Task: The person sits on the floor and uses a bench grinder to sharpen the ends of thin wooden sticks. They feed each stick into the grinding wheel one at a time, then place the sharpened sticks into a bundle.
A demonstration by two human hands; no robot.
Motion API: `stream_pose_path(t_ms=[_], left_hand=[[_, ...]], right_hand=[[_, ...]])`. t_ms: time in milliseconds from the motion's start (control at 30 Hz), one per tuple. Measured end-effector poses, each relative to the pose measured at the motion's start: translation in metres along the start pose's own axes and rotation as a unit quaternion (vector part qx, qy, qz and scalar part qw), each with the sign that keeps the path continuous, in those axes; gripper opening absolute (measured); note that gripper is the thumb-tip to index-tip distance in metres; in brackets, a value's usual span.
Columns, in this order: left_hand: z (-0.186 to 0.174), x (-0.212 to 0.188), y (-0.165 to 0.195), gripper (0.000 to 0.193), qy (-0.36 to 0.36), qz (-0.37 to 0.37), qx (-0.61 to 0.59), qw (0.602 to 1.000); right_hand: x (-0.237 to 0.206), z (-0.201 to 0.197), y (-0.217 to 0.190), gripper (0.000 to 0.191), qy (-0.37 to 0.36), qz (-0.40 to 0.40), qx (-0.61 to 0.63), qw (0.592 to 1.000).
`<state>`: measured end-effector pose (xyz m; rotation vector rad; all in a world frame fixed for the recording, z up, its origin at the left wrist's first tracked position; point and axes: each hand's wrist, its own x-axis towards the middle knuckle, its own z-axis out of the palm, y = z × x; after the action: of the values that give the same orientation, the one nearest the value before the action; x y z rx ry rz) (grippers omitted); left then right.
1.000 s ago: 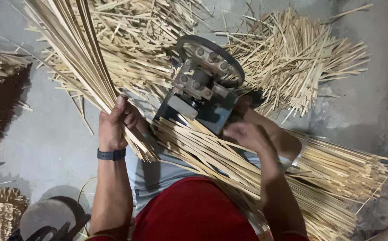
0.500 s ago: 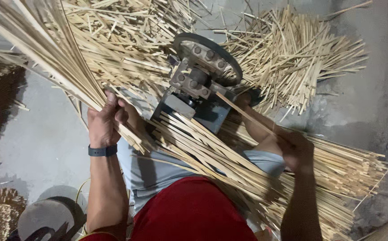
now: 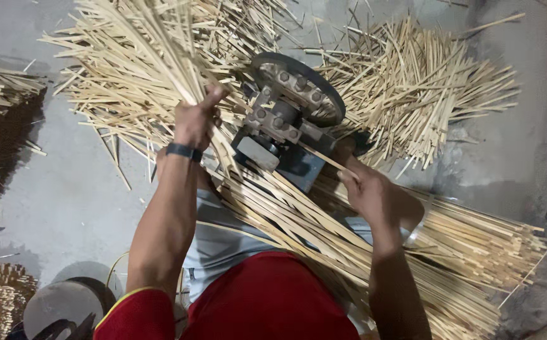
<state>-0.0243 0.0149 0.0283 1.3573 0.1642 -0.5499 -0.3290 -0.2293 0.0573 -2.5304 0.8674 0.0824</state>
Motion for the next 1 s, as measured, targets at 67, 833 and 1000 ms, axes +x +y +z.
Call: stream_pose_path(t_ms=[67,833,1000], left_hand=[[0.004,0.009,0.000,0.029,-0.017,-0.024,-0.032,0.999],[-0.075,0.003,0.048,0.019,-0.267,0.077,-0.400,0.873],[-0.081,-0.010,0.058,0.017,-0.229,0.093,-0.322,0.914]], right_hand=[[-0.009,0.004,0.001,0.030,-0.140,0.078,0.022,0.987],[-0.043,0.050,0.055,0.018,-0.183,0.018,0.145,0.972],[-0.045,0.046,0.094,0.015,-0.114,0.029,0.192,0.974]])
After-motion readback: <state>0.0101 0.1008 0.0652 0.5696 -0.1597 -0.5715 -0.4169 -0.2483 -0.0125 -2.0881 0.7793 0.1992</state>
